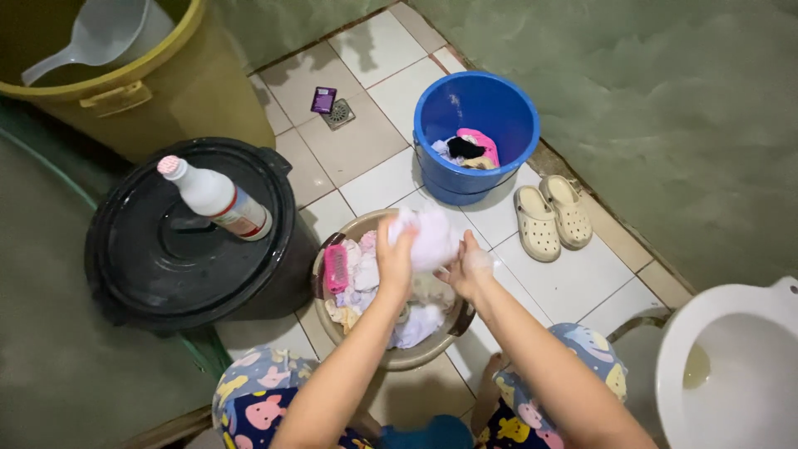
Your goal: Hand washing clothes in a plastic basin using a brush and detergent.
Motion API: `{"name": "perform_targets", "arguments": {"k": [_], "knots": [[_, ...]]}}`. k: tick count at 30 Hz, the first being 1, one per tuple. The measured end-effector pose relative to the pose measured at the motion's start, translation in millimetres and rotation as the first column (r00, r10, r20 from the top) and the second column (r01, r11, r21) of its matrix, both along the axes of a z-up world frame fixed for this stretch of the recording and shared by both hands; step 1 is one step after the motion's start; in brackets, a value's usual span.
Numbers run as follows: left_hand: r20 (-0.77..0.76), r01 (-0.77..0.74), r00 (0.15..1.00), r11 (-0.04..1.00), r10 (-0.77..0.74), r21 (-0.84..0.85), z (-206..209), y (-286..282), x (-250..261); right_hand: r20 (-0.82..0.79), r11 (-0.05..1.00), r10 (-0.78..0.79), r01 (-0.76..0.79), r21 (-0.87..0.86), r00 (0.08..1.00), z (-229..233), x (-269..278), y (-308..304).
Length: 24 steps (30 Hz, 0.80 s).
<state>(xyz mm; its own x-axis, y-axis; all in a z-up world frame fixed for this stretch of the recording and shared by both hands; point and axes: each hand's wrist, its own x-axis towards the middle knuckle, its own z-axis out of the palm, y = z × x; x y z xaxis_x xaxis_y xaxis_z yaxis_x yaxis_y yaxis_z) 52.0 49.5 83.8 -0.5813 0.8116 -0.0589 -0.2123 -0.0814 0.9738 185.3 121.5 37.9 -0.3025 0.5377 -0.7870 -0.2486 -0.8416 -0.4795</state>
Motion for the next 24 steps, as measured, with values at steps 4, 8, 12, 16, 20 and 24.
{"name": "perform_targets", "arguments": {"k": [4,8,12,16,20,24], "knots": [[0.3,-0.108,0.951,0.99,0.077,0.087,20,90,-1,-0.016,0.999,-0.024,0.024,0.041,1.0,-17,7,7],[0.407,0.142,0.884,0.962,-0.229,0.233,33,140,-19,-0.096,0.987,0.087,-0.072,0.147,0.992,-16,16,17],[-0.381,0.183,0.896,0.971,-0.23,-0.156,-59,144,-41,-0.065,0.973,0.103,-0.087,0.213,0.993,-1,16,21],[-0.618,0.033,0.757,0.957,-0.211,-0.287,-234,96,-51,-0.015,0.95,0.174,-0.164,0.264,0.985,-2,14,22],[-0.584,0.047,0.661,0.802,-0.472,-0.596,-287,29,-41,0.032,0.938,0.22,-0.221,0.269,0.975,-3,10,20],[-0.597,-0.132,0.595,0.667,-0.538,-0.733,-276,-18,-51,0.062,0.917,0.267,-0.273,0.29,0.962,-5,4,17]]}}
